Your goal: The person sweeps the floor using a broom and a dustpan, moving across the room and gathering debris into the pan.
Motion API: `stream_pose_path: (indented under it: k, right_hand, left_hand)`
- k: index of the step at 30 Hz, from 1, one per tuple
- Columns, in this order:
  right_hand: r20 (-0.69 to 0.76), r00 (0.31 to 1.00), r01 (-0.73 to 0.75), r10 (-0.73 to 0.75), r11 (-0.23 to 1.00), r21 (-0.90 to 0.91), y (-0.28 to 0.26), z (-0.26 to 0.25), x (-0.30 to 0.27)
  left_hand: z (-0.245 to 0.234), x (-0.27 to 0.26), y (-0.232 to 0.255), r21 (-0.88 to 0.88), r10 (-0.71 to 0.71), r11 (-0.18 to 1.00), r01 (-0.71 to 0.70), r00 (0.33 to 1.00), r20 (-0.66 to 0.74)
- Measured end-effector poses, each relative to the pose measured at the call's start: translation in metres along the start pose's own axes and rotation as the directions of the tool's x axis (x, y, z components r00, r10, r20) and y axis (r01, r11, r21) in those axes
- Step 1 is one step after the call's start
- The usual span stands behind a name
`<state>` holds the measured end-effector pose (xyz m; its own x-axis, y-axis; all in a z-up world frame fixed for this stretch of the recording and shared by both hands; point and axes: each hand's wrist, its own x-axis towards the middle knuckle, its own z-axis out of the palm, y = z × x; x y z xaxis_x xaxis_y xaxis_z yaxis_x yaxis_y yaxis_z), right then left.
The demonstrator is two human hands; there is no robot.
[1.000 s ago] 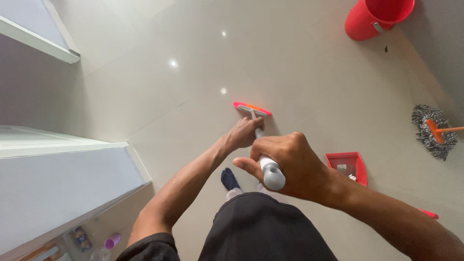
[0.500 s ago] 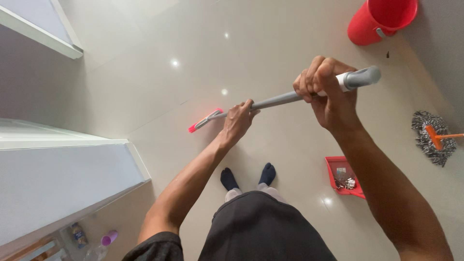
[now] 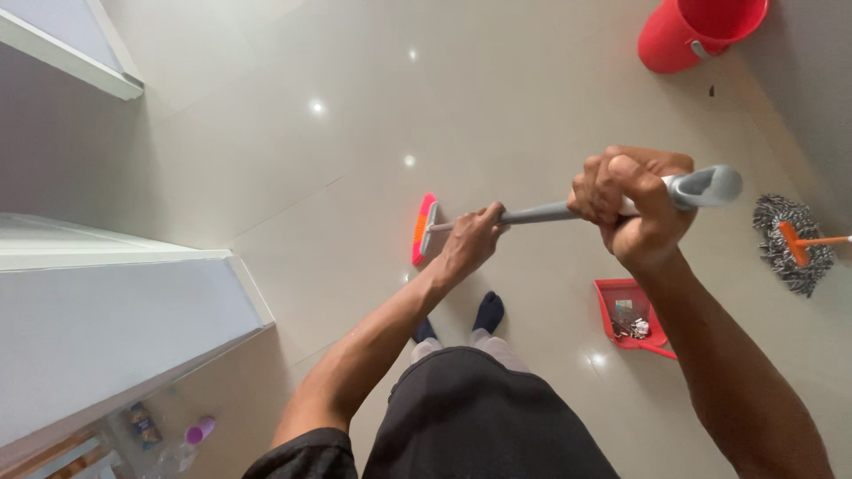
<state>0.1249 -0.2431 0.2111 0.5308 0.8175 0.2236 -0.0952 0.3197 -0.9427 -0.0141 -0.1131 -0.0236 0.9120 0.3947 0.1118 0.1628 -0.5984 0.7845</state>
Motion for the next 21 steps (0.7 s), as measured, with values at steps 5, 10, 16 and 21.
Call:
stream_pose_path:
  k: [5, 10, 16, 21]
  right_hand:
    - [-0.029, 0.999, 0.025, -0.028, 0.994, -0.102, -0.029, 0.016, -0.005]
    - [0.125, 0.991, 0.052, -0.053, 0.999, 0.014, -0.046, -0.001, 0.01]
    - [0.109, 0.985, 0.116, -0.133, 0.983, 0.145, 0.038, 0.003, 0.032]
    - [0.037, 0.992, -0.121, 0.121, 0.992, -0.019, 0.094, 0.039, 0.002]
  left_hand:
    - [-0.01, 0.006, 0.028, -0.053, 0.105, 0.993, -0.102, 0.993, 0.061]
    - [-0.044, 0.009, 0.03, 0.165, 0.204, 0.963, -0.215, 0.976, 0.082]
    - [-0.091, -0.004, -0.055, 0.31, 0.058, 0.946, -0.089, 0.993, 0.107]
    - [-0.073, -0.036, -0.124, 0.378, -0.119, 0.914, 0.146, 0.988, -0.094]
